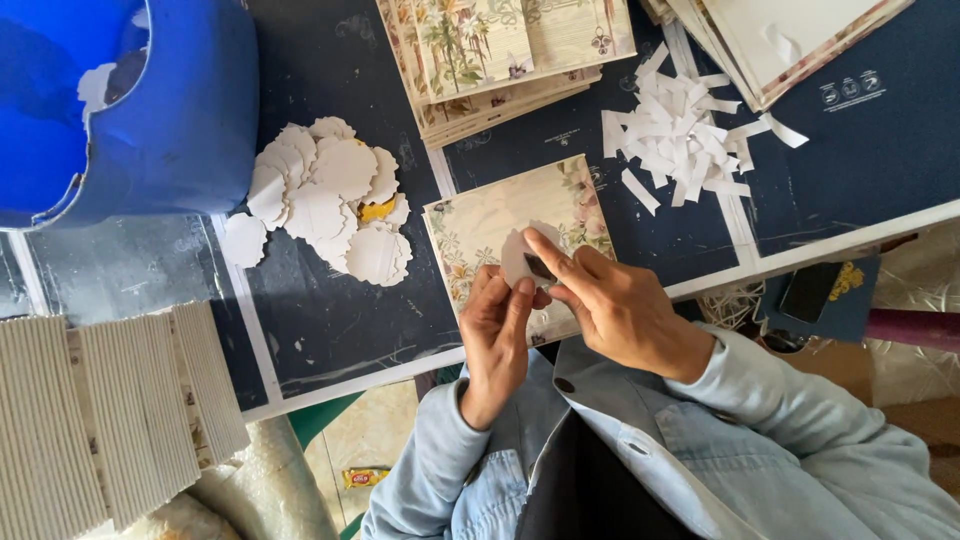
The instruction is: Applying decorative gold seals to the center of floral-patterned cards and pressing them down with a hand tool.
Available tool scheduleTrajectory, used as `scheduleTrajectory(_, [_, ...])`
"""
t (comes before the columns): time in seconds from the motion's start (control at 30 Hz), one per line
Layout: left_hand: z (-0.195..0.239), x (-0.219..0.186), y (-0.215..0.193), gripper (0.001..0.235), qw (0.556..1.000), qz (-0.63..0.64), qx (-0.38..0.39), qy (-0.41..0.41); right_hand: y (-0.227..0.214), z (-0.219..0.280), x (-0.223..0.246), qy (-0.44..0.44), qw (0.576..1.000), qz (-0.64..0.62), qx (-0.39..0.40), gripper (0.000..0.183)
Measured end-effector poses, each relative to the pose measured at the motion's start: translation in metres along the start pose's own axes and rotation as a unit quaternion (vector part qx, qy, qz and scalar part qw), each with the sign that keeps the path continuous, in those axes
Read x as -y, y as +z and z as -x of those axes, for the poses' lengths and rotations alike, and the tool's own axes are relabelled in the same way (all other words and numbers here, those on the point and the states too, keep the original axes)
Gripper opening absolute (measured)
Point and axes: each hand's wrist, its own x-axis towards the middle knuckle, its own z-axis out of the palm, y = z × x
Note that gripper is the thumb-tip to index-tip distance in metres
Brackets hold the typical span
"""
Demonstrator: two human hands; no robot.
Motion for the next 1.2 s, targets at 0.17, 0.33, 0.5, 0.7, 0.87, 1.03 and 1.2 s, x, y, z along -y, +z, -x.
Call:
scheduleTrajectory(0.17, [0.001,0.005,0.003,0.022,1.0,-0.006,0.013,-0.015,0.024,0.005,-0.028,0.058,0.993,-0.094,-0.032,0.042])
scheduleTrajectory(0.33, [-0.003,0.03,-0.005,0.016,0.999,0.036,-0.008,-0.032,-0.016,-0.002,-0.067,0.113,0.99,-0.073,-0.047,0.032])
scheduleTrajectory(0.5, [-0.007,0.029,-0.004,0.039,1.0,-0.019,-0.012,-0.014,-0.016,-0.012,-0.054,0.064,0.993,0.043,-0.088,0.093])
scheduleTrajectory(0.7, [-0.014,0.013,-0.008,0.05,0.992,-0.113,0.027,0.04,0.03,-0.005,-0.036,-0.05,0.996,-0.042,-0.067,0.017])
scheduleTrajectory(0.87, [-0.018,0.013,-0.031,0.031,0.946,-0.32,-0.021,0.036,0.015,-0.017,-0.039,0.086,0.971,-0.219,-0.041,0.017])
scheduleTrajectory(1.03, [-0.018,0.034,-0.04,0.022,0.913,-0.405,-0.035,0.043,0.032,-0.021,-0.045,0.141,0.957,-0.253,-0.002,0.016])
scheduleTrajectory(1.2, [-0.02,0.032,-0.04,0.022,0.897,-0.437,-0.054,0.04,0.037,-0.022,-0.042,0.205,0.922,-0.328,0.024,0.008])
